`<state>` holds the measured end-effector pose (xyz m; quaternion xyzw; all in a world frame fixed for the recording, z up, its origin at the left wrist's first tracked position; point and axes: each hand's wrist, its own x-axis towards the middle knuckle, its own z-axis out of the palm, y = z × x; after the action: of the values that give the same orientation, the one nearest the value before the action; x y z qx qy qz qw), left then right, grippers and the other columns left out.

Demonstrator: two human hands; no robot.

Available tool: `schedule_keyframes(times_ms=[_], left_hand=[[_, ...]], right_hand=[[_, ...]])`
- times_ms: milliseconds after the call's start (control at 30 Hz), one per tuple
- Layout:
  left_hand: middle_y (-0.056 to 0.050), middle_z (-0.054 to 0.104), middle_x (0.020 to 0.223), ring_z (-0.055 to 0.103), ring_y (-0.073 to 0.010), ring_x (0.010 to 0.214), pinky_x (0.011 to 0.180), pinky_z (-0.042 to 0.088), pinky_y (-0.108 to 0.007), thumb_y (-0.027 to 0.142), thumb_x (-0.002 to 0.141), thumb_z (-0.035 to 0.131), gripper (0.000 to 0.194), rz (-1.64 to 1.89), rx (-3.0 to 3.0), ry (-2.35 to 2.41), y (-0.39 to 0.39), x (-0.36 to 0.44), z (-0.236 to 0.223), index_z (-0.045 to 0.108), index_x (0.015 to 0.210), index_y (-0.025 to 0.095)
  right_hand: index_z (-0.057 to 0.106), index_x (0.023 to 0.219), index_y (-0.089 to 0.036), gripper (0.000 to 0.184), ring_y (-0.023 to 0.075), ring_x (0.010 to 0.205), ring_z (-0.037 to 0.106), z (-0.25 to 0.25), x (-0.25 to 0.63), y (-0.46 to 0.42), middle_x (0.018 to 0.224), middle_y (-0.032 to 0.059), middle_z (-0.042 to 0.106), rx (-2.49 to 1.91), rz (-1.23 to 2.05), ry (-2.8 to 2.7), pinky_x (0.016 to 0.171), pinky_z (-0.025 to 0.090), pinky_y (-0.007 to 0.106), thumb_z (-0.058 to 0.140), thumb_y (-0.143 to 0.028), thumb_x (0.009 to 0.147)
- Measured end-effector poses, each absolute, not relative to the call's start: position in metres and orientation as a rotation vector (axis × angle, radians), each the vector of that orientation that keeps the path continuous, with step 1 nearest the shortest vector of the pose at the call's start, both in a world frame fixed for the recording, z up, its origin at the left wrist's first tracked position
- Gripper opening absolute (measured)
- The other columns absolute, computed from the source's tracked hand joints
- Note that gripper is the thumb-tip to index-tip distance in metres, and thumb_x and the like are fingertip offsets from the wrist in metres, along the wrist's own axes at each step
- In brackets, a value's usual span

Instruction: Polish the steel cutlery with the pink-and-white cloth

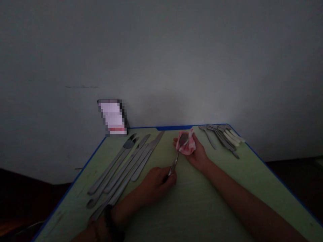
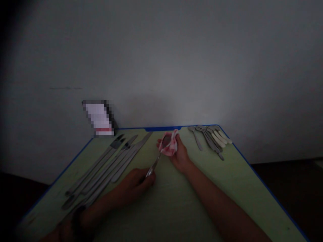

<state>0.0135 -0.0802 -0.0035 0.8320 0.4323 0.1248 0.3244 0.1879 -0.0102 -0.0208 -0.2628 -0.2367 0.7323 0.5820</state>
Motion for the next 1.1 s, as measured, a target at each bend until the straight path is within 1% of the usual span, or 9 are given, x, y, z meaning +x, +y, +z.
schedule_keyframes(times_ms=[133, 267, 433, 533, 633, 767, 867, 967, 1100], left_hand=[[0.004, 0.044, 0.059, 0.044, -0.0099, 0.055, 0.052, 0.028, -0.022, 0.03, 0.09, 0.034, 0.029, 0.323, 2.205, 1.095, -0.08, 0.013, -0.004, 0.043, 0.065, 0.017], [0.004, 0.042, 0.058, 0.042, -0.0094, 0.053, 0.05, 0.027, -0.021, 0.032, 0.09, 0.034, 0.032, 0.335, 2.207, 1.081, -0.08, 0.012, -0.005, 0.042, 0.063, 0.017], [0.002, 0.051, 0.062, 0.048, -0.0111, 0.058, 0.055, 0.032, -0.022, 0.036, 0.093, 0.03, 0.036, 0.353, 2.151, 1.136, -0.081, 0.013, -0.004, 0.05, 0.069, 0.017], [0.002, 0.054, 0.065, 0.05, -0.0119, 0.061, 0.057, 0.034, -0.022, 0.037, 0.093, 0.03, 0.037, 0.363, 2.135, 1.134, -0.081, 0.014, -0.004, 0.052, 0.072, 0.017], [0.002, 0.052, 0.063, 0.049, -0.0118, 0.06, 0.056, 0.033, -0.022, 0.038, 0.092, 0.031, 0.036, 0.353, 2.133, 1.142, -0.08, 0.014, -0.004, 0.05, 0.068, 0.017], [0.004, 0.047, 0.06, 0.046, -0.0102, 0.055, 0.053, 0.031, -0.022, 0.035, 0.091, 0.033, 0.033, 0.353, 2.146, 1.159, -0.08, 0.015, -0.005, 0.046, 0.065, 0.017], [0.004, 0.045, 0.058, 0.043, -0.0094, 0.053, 0.051, 0.029, -0.021, 0.034, 0.09, 0.035, 0.032, 0.345, 2.176, 1.132, -0.08, 0.014, -0.005, 0.046, 0.064, 0.017], [0.004, 0.046, 0.058, 0.043, -0.0096, 0.054, 0.051, 0.029, -0.021, 0.036, 0.09, 0.035, 0.034, 0.323, 2.176, 1.097, -0.08, 0.013, -0.003, 0.049, 0.065, 0.017], [0.003, 0.052, 0.061, 0.049, -0.0111, 0.059, 0.058, 0.034, -0.022, 0.037, 0.092, 0.031, 0.039, 0.367, 2.096, 1.116, -0.081, 0.012, -0.001, 0.056, 0.07, 0.017]], right_hand=[[0.062, 0.096, -0.014, 0.045, 0.0227, 0.083, 0.068, -0.023, 0.193, -0.008, 0.09, 0.0116, 0.071, -0.567, 1.75, -0.518, 0.079, 0.051, 0.04, 0.036, -0.05, 0.089], [0.062, 0.096, -0.013, 0.048, 0.0213, 0.08, 0.068, -0.019, 0.193, -0.01, 0.091, 0.0117, 0.071, -0.593, 1.793, -0.529, 0.076, 0.052, 0.038, 0.029, -0.048, 0.092], [0.061, 0.104, -0.013, 0.05, 0.0199, 0.079, 0.068, -0.018, 0.191, -0.014, 0.091, 0.0123, 0.071, -0.606, 1.864, -0.633, 0.08, 0.051, 0.037, 0.026, -0.046, 0.093], [0.06, 0.107, -0.012, 0.051, 0.0209, 0.08, 0.069, -0.02, 0.192, -0.015, 0.094, 0.0131, 0.071, -0.644, 1.942, -0.71, 0.073, 0.052, 0.036, 0.027, -0.049, 0.092], [0.059, 0.109, -0.012, 0.052, 0.0208, 0.08, 0.069, -0.02, 0.193, -0.014, 0.095, 0.0132, 0.071, -0.647, 1.998, -0.729, 0.068, 0.053, 0.033, 0.027, -0.05, 0.092], [0.061, 0.104, -0.012, 0.048, 0.0188, 0.083, 0.068, -0.019, 0.195, -0.011, 0.094, 0.0117, 0.071, -0.579, 1.933, -0.615, 0.077, 0.052, 0.033, 0.027, -0.044, 0.094], [0.062, 0.099, -0.013, 0.043, 0.0186, 0.089, 0.066, -0.02, 0.197, -0.008, 0.094, 0.0105, 0.071, -0.526, 1.839, -0.485, 0.081, 0.051, 0.033, 0.031, -0.042, 0.093], [0.062, 0.099, -0.013, 0.042, 0.0191, 0.093, 0.065, -0.021, 0.2, -0.006, 0.095, 0.0093, 0.07, -0.483, 1.807, -0.407, 0.084, 0.051, 0.035, 0.033, -0.043, 0.092], [0.062, 0.099, -0.013, 0.045, 0.0198, 0.095, 0.064, -0.021, 0.202, -0.007, 0.097, 0.0095, 0.07, -0.462, 1.819, -0.38, 0.087, 0.049, 0.037, 0.032, -0.046, 0.09]])
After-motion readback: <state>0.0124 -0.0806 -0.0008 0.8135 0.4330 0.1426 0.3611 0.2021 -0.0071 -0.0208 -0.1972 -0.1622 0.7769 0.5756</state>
